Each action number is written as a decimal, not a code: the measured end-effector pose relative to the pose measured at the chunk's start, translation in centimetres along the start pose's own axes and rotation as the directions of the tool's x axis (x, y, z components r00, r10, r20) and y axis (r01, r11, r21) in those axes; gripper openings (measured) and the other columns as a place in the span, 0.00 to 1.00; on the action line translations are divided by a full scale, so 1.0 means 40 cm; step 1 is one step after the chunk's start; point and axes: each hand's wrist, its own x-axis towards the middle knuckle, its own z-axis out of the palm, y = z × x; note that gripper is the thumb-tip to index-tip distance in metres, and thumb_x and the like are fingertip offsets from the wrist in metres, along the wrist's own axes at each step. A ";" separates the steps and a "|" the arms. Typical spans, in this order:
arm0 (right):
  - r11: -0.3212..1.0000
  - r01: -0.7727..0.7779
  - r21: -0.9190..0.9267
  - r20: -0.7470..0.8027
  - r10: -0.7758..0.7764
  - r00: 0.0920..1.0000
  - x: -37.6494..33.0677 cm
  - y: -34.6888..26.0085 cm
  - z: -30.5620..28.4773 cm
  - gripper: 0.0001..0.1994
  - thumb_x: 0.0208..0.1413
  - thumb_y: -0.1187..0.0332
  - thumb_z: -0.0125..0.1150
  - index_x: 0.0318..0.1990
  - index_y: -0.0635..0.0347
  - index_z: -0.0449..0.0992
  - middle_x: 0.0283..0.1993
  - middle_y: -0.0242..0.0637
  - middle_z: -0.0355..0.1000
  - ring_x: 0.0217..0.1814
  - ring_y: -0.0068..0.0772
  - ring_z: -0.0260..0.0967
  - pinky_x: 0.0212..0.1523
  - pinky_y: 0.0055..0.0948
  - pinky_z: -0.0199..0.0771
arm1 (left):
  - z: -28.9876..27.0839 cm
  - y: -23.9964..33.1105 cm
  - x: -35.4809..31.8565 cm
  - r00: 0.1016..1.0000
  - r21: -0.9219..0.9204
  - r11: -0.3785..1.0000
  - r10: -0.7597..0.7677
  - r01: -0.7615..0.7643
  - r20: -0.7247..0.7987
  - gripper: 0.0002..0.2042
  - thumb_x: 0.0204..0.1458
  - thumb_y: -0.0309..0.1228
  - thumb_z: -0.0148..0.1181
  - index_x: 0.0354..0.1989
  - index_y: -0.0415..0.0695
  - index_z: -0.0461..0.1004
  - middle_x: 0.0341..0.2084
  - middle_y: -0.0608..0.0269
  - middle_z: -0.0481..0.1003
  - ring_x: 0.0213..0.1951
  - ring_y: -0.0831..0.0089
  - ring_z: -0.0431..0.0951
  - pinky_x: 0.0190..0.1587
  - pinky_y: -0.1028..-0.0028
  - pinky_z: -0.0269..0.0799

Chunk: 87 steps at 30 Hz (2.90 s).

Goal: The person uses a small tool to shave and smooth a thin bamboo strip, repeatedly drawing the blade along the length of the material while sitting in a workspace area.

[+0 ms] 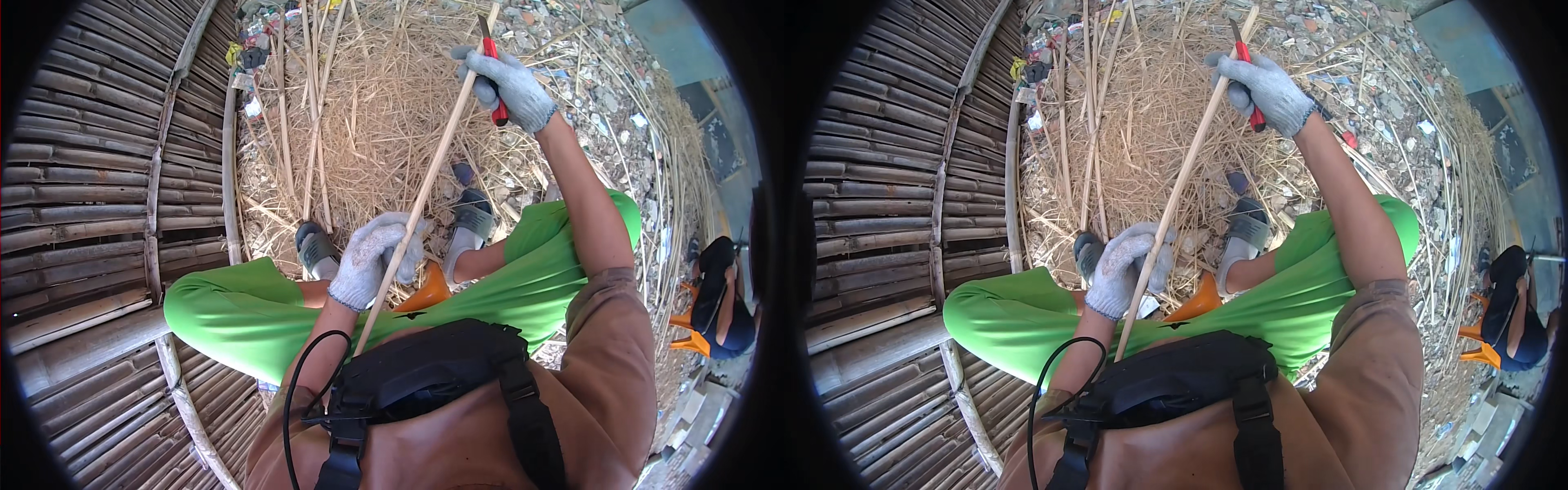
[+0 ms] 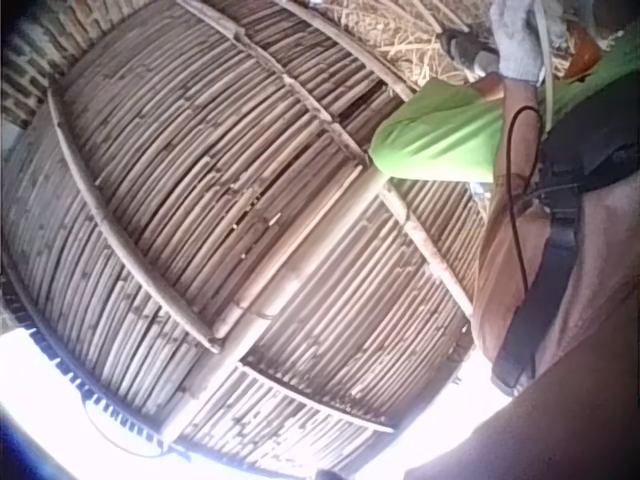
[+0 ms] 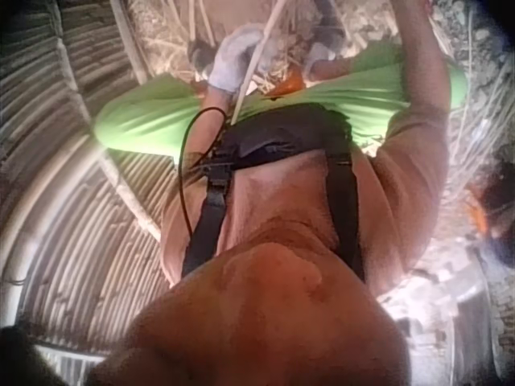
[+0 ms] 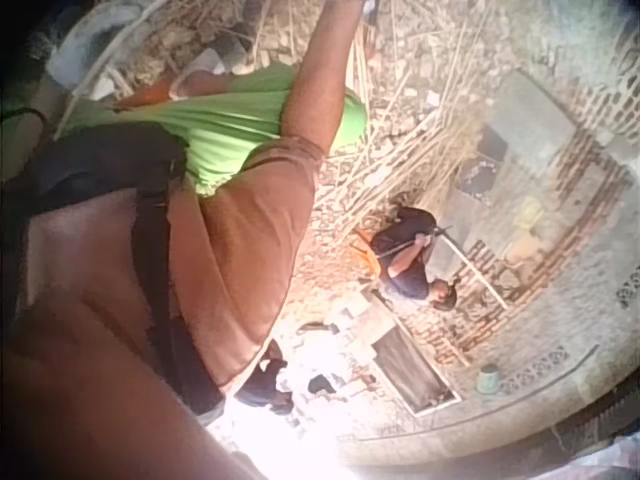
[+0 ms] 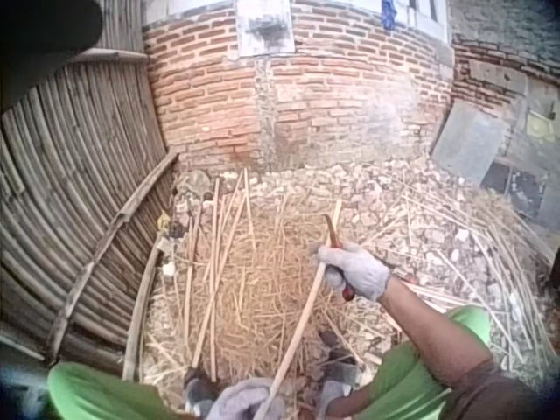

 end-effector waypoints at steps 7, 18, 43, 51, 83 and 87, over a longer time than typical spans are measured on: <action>1.000 -0.003 0.012 -0.001 0.003 1.000 -0.001 -0.007 0.012 0.22 0.74 0.58 0.64 0.65 0.65 0.78 0.37 0.23 0.75 0.22 0.10 0.61 0.22 0.18 0.60 | -0.006 0.000 -0.002 1.000 -0.013 1.000 -0.010 0.010 -0.002 0.19 0.66 0.34 0.59 0.58 0.31 0.78 0.33 0.55 0.80 0.27 0.70 0.78 0.29 0.73 0.76; 0.950 -0.133 -0.284 -0.355 0.025 0.934 0.037 0.004 -0.044 0.20 0.67 0.48 0.70 0.43 0.58 0.81 0.22 0.24 0.69 0.20 0.15 0.63 0.22 0.22 0.65 | 0.023 -0.010 -0.003 0.998 0.322 0.944 0.065 -0.067 0.017 0.19 0.72 0.40 0.60 0.60 0.36 0.76 0.31 0.62 0.79 0.25 0.78 0.77 0.28 0.77 0.75; 0.392 0.480 -0.785 0.445 -0.182 0.877 -0.181 0.170 0.305 0.29 0.72 0.38 0.48 0.34 0.52 0.81 0.29 0.46 0.82 0.29 0.52 0.83 0.28 0.50 0.83 | -0.053 -0.012 0.013 0.895 0.471 0.881 0.241 -0.040 -0.375 0.16 0.74 0.41 0.55 0.53 0.40 0.79 0.24 0.71 0.73 0.16 0.83 0.68 0.17 0.79 0.63; 0.362 0.433 -0.825 0.431 -0.091 0.898 -0.171 0.121 0.299 0.25 0.70 0.42 0.52 0.35 0.54 0.80 0.29 0.49 0.80 0.31 0.54 0.83 0.31 0.53 0.83 | -0.054 -0.020 0.015 0.907 0.432 0.901 0.218 -0.045 -0.360 0.16 0.74 0.42 0.55 0.51 0.41 0.80 0.23 0.71 0.73 0.16 0.84 0.67 0.17 0.79 0.62; 0.369 0.422 -0.828 0.401 -0.136 0.906 -0.140 0.140 0.260 0.27 0.68 0.38 0.53 0.32 0.52 0.80 0.27 0.46 0.81 0.29 0.54 0.82 0.30 0.53 0.82 | -0.066 -0.033 0.019 0.950 0.332 0.939 0.177 -0.085 -0.259 0.18 0.76 0.43 0.52 0.52 0.39 0.77 0.21 0.71 0.70 0.14 0.82 0.65 0.15 0.79 0.60; 0.354 0.379 -0.855 0.359 -0.123 0.925 -0.142 0.114 0.250 0.31 0.71 0.34 0.45 0.29 0.50 0.79 0.27 0.45 0.81 0.28 0.51 0.83 0.28 0.51 0.82 | -0.071 -0.038 0.019 0.952 0.336 0.939 0.167 -0.075 -0.255 0.18 0.76 0.43 0.52 0.52 0.38 0.77 0.21 0.71 0.69 0.14 0.81 0.64 0.14 0.78 0.59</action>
